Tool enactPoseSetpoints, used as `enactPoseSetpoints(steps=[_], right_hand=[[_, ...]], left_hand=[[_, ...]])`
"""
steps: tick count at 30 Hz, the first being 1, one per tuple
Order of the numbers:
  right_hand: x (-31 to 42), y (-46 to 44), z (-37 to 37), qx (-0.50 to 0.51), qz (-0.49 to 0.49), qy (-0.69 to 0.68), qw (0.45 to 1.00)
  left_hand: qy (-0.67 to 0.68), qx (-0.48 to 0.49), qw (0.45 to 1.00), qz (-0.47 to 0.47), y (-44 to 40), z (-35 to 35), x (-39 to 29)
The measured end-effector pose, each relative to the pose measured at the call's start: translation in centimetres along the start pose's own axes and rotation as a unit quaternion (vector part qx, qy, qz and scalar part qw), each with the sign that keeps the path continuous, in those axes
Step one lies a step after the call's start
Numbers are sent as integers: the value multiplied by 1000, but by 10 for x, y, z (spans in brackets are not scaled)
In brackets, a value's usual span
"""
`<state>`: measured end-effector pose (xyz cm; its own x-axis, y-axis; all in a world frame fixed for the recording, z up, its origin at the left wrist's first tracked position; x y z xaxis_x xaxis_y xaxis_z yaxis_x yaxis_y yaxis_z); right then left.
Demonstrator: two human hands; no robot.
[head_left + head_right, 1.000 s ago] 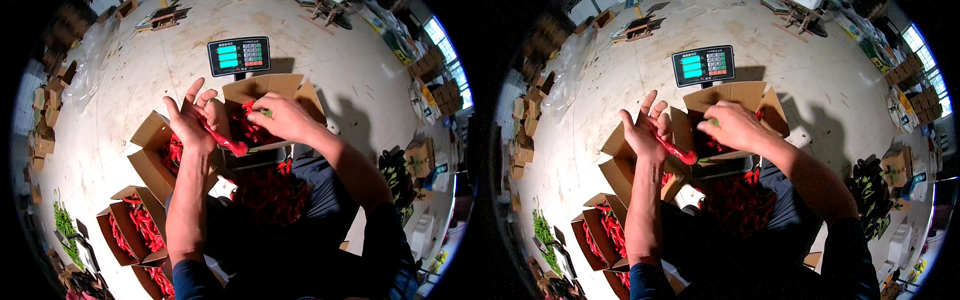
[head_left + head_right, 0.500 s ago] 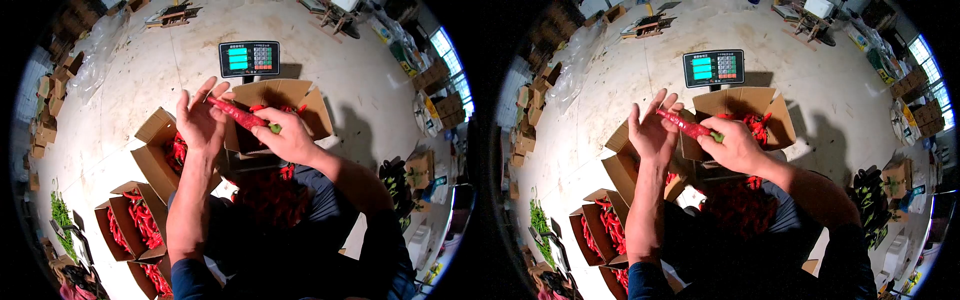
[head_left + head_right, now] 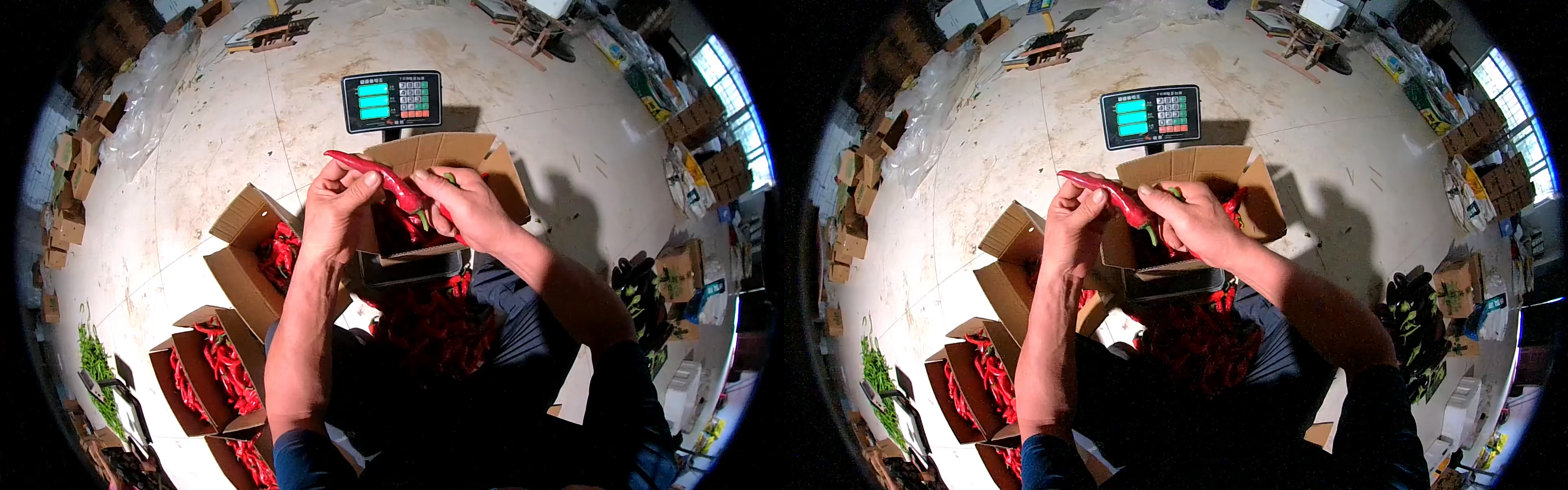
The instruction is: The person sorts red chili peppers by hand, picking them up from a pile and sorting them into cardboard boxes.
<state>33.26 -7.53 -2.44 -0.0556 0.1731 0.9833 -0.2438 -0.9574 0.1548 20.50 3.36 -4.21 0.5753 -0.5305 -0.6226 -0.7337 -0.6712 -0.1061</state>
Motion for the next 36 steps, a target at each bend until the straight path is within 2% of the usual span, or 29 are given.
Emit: enactPoseSetpoints(steps=[12,15,16,17,19,21,23,24,26,27,28,29,31,33,34,36], right_hand=[[-9,-6,0,37,-34,19,999],[2,-7,7,4,0,76,997],[5,-8,17,-49,30,220,974],[10,-4,25,-42,-30,291,955],[17,-3,39,-112,112,506,848],[-2,-6,59,-125,157,596,777],[-12,-7,69,-93,72,521,845],[-1,-1,62,-88,31,483,871],[7,8,45,-91,68,484,868],[12,13,38,-94,88,484,866],[14,17,28,-54,48,462,884],[14,20,19,-41,64,455,887],[13,24,4,-18,93,439,894],[13,24,-7,19,122,442,889],[13,24,-12,33,144,450,881],[14,24,-21,57,186,462,865]], left_hand=[[-124,-60,991,6,-1,12,10],[-157,-119,975,-108,1,3,-50],[-144,-145,963,-174,12,10,-82],[-132,-172,947,-238,26,26,-118],[-170,-240,876,-383,79,64,-188],[-145,-265,786,-540,143,85,-235],[-211,-165,854,-447,177,109,-252],[-300,-370,756,-449,173,80,-220],[-353,-389,816,-241,167,156,-174],[-396,-360,840,-95,160,185,-141],[-506,-272,816,-55,153,224,-104],[-592,-288,752,-33,147,217,-75],[-647,-266,700,142,134,266,-34],[-773,-270,546,179,119,301,-18],[-778,-266,504,265,108,316,-12],[-792,-270,464,293,95,333,-8]])
Point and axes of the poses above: each hand's wrist, its own y-axis away from the middle knuckle, its own z-axis out of the back of the hand, x = y × z, the point moved 6 cm from there along -y, towards the middle knuckle, and after that the axes turned 12 degrees about y, right-handed, at the moved point
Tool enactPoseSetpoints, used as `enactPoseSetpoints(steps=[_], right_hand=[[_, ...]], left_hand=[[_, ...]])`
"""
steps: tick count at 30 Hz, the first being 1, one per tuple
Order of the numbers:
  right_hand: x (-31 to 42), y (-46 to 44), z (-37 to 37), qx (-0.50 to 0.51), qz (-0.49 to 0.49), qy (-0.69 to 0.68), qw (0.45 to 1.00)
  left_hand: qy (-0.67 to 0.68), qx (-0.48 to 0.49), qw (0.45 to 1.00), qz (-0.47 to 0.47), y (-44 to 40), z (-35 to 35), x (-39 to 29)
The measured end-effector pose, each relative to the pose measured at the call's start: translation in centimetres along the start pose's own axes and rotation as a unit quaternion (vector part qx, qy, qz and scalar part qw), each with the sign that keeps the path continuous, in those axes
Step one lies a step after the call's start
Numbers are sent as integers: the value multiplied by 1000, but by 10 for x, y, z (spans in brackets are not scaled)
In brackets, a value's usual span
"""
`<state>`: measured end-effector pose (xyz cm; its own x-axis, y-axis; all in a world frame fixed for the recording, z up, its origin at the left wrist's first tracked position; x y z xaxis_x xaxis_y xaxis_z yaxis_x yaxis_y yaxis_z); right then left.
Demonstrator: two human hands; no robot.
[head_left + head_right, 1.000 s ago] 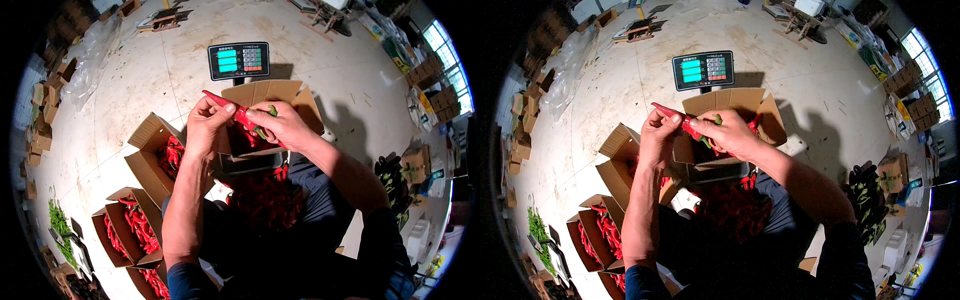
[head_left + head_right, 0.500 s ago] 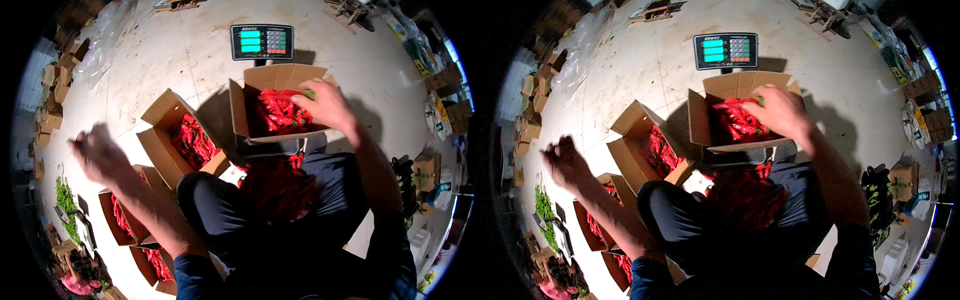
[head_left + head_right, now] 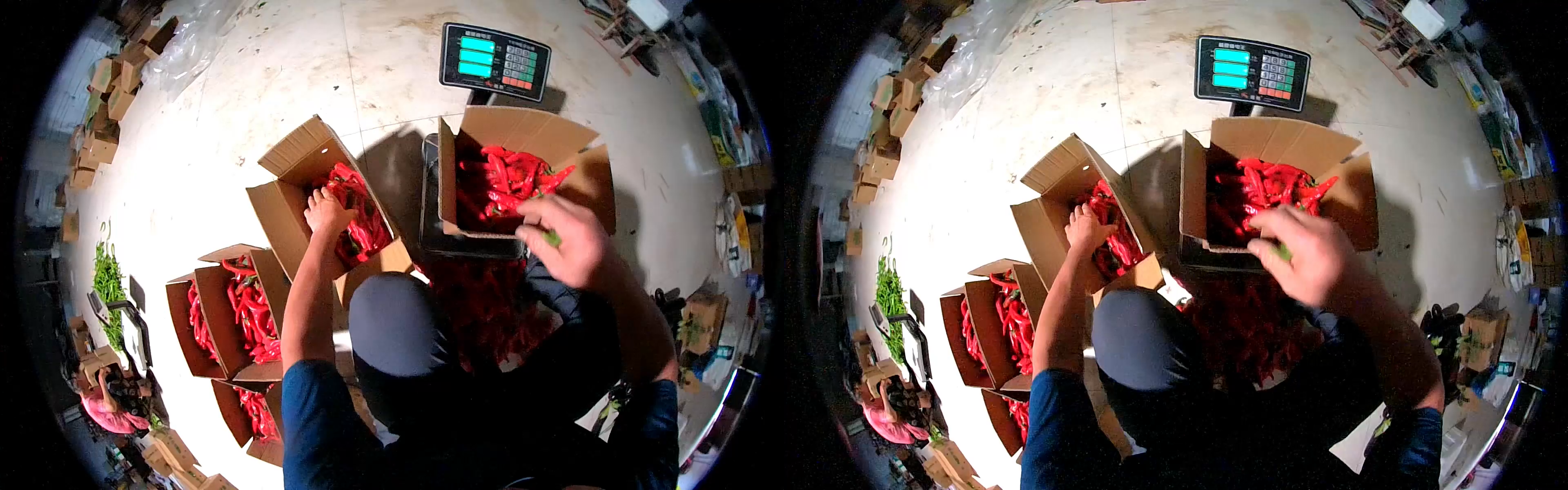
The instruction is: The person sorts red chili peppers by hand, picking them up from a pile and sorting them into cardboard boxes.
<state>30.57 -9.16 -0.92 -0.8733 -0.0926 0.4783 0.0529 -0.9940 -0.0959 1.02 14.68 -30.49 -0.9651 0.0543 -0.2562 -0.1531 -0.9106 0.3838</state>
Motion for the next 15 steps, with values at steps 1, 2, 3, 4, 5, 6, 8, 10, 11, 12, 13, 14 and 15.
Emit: enactPoseSetpoints(steps=[1,2,3,4,5,6,8,10,11,12,13,14,15], right_hand=[[1,0,-4,9,5,11,1000],[2,0,-8,31,1,9,999],[3,-1,-11,52,-4,7,999],[5,-2,-13,51,13,2,999],[7,-2,-15,73,2,4,997],[6,-3,-17,94,10,20,995],[5,-3,-23,117,26,40,992],[5,-1,-26,117,46,51,991],[5,-1,-27,128,45,49,990],[5,-1,-27,138,45,47,988],[5,-1,-27,147,44,45,987],[5,1,-28,150,49,48,986],[5,1,-28,160,42,50,985]], left_hand=[[-21,3,1000,14,-11,-8,3],[-44,15,999,20,-27,-19,10],[-44,32,998,20,-34,-21,12],[-44,48,998,19,-40,-24,14],[-43,67,997,18,-45,-28,16],[-60,78,995,11,-54,-29,19],[-41,138,990,-2,-72,-27,25],[-35,173,984,-7,-87,-30,31],[-39,175,984,0,-91,-34,34],[-43,176,983,6,-91,-32,34],[-52,164,985,20,-90,-31,33],[-61,151,986,34,-89,-34,29],[-70,141,986,48,-84,-36,24]])
Point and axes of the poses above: each hand's wrist, its own y-axis away from the middle knuckle, its own z-axis out of the back of the hand, x = y × z, the point moved 6 cm from there along -y, towards the middle knuckle, and after that the axes turned 12 degrees about y, right-handed, at the moved point
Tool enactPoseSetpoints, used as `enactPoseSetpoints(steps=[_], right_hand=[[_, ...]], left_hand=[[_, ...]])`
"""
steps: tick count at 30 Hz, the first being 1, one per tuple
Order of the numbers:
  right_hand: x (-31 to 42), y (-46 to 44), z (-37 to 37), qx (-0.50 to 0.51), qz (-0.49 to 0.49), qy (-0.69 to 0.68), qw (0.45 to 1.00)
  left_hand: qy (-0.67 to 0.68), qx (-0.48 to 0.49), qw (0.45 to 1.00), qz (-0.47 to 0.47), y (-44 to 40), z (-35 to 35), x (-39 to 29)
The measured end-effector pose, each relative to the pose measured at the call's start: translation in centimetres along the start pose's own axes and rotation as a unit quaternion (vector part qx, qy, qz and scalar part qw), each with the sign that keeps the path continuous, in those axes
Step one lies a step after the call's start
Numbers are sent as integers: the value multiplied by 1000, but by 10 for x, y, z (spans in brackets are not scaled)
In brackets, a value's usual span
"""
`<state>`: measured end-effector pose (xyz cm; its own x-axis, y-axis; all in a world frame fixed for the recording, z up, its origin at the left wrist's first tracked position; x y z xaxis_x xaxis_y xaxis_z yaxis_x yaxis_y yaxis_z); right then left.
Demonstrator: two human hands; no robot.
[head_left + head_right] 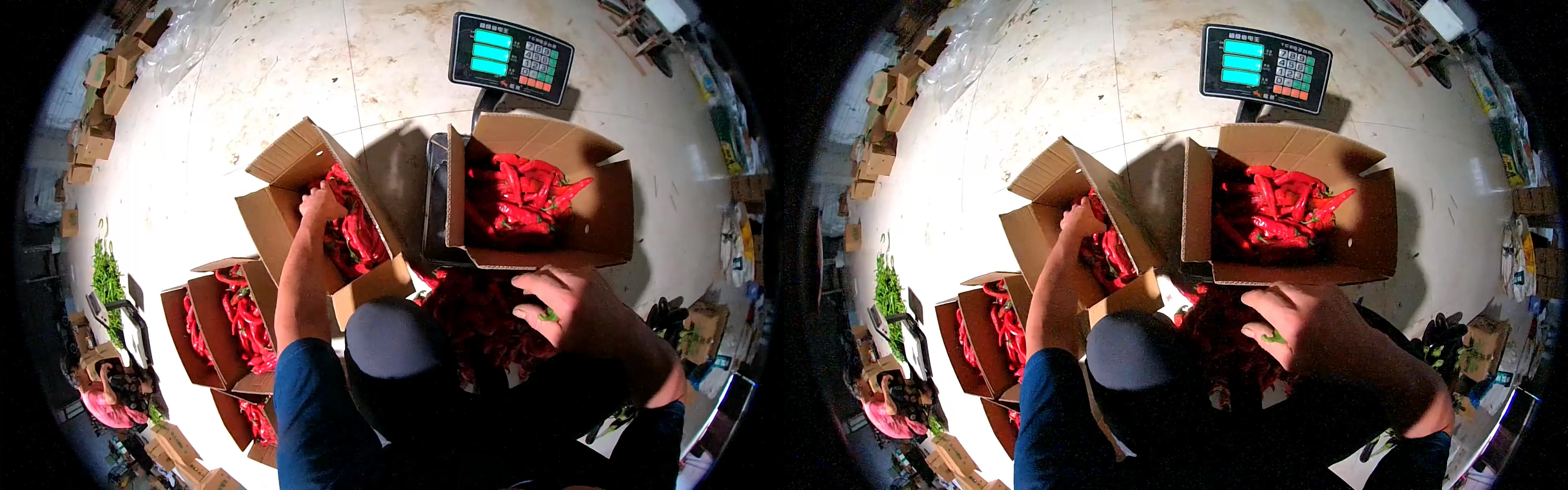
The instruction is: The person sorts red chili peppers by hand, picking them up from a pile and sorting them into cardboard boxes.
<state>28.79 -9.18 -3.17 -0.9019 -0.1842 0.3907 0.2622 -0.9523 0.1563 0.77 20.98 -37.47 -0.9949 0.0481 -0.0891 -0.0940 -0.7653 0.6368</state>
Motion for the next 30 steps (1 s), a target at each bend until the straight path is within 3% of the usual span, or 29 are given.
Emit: enactPoseSetpoints(steps=[5,8,15,22,26,30], right_hand=[[2,4,-2,37,-15,14,999],[8,5,-1,-13,38,40,998],[14,7,-3,10,40,14,999],[19,7,-3,18,46,1,999],[29,7,-4,38,27,-30,998],[34,5,-7,23,41,-15,999]], left_hand=[[101,-114,988,-9,31,-2,-12],[116,-146,982,8,28,-7,-6],[44,-317,945,-73,51,-15,-4],[47,-317,946,-43,62,31,-1],[69,-250,965,-45,71,63,6],[239,-251,927,-140,33,69,58]])
Point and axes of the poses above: each hand's wrist, its own y-axis away from the middle knuckle, its own z-axis out of the back of the hand, x = y × z, the point moved 6 cm from there along -y, towards the middle knuckle, and after that the axes turned 12 degrees about y, right-handed, at the moved point
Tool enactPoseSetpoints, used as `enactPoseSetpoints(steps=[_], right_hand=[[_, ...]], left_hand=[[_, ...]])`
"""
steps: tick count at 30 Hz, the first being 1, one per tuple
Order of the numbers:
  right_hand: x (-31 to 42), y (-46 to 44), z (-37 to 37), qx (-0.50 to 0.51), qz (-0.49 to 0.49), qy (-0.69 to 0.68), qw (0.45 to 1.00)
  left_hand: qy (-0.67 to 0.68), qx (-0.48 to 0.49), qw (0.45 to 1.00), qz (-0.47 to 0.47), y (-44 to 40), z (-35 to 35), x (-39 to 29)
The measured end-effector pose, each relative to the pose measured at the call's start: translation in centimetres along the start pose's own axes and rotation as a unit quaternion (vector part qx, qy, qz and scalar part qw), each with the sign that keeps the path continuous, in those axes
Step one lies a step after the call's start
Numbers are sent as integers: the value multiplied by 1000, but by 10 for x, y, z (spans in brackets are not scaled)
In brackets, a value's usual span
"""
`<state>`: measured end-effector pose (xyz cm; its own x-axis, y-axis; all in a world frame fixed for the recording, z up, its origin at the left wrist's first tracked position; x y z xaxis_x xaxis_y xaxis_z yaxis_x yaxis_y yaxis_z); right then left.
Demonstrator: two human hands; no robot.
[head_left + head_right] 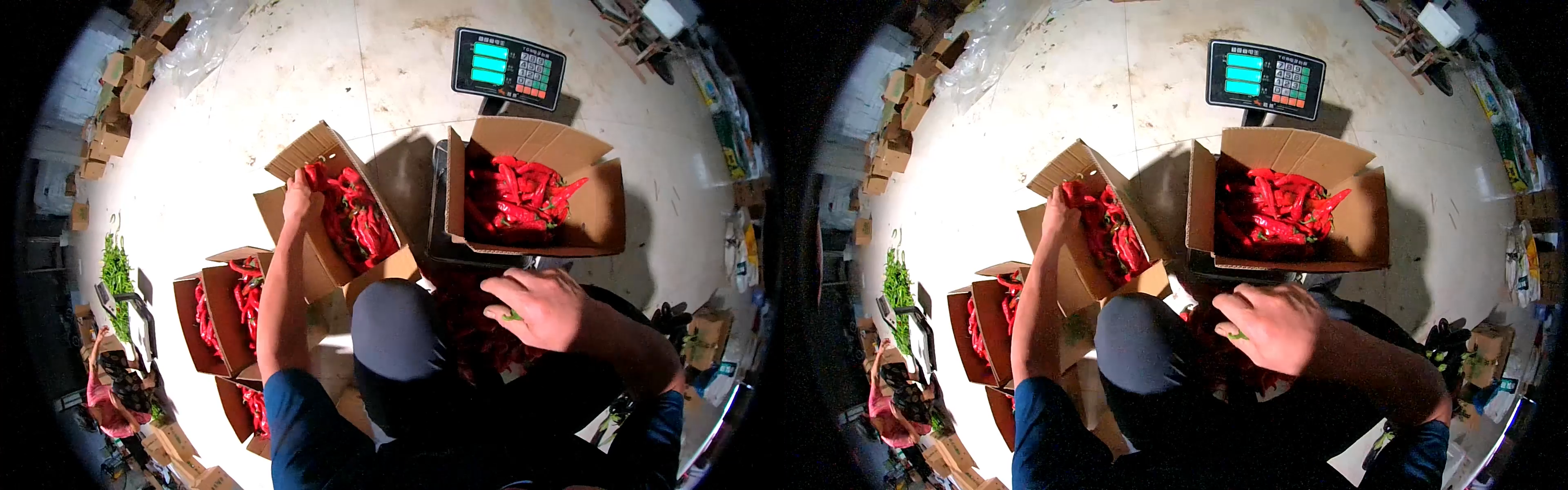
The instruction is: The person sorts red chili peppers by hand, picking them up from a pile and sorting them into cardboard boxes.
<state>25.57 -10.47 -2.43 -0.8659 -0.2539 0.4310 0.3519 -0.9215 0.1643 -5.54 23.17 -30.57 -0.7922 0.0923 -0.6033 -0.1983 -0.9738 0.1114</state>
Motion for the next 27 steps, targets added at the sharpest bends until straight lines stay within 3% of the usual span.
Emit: enactPoseSetpoints(steps=[1,2,4,8,12,13,19,22,27], right_hand=[[-2,0,-2,-16,1,1,1000],[-5,-2,-4,-32,1,0,999],[-10,-6,2,-115,-13,-73,991],[-23,-22,7,-162,-99,-193,963],[-22,-36,17,-202,-103,-340,913],[-17,-35,22,-169,-137,-404,888],[8,-28,43,-259,-58,-487,832],[6,-23,37,-281,-94,-493,818],[-2,-14,29,-273,-184,-613,718]], left_hand=[[240,40,969,-47,25,21,-45],[363,57,930,-1,44,40,-73],[586,92,800,88,80,65,-122],[794,221,567,-15,126,93,-214],[844,296,433,-118,159,108,-299],[848,305,414,-128,164,109,-315],[867,298,370,-152,186,94,-374],[859,263,421,-128,203,74,-389],[847,203,476,-125,219,59,-401]])
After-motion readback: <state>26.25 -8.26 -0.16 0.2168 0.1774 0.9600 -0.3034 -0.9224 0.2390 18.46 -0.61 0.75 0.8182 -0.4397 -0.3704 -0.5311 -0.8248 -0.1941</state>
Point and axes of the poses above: each hand's wrist, its own y-axis away from the middle knuckle, its own z-axis out of the back of the hand, x = y × z, the point moved 6 cm from there along -y, towards the middle knuckle, and after that the axes turned 12 degrees about y, right-handed, at the moved point
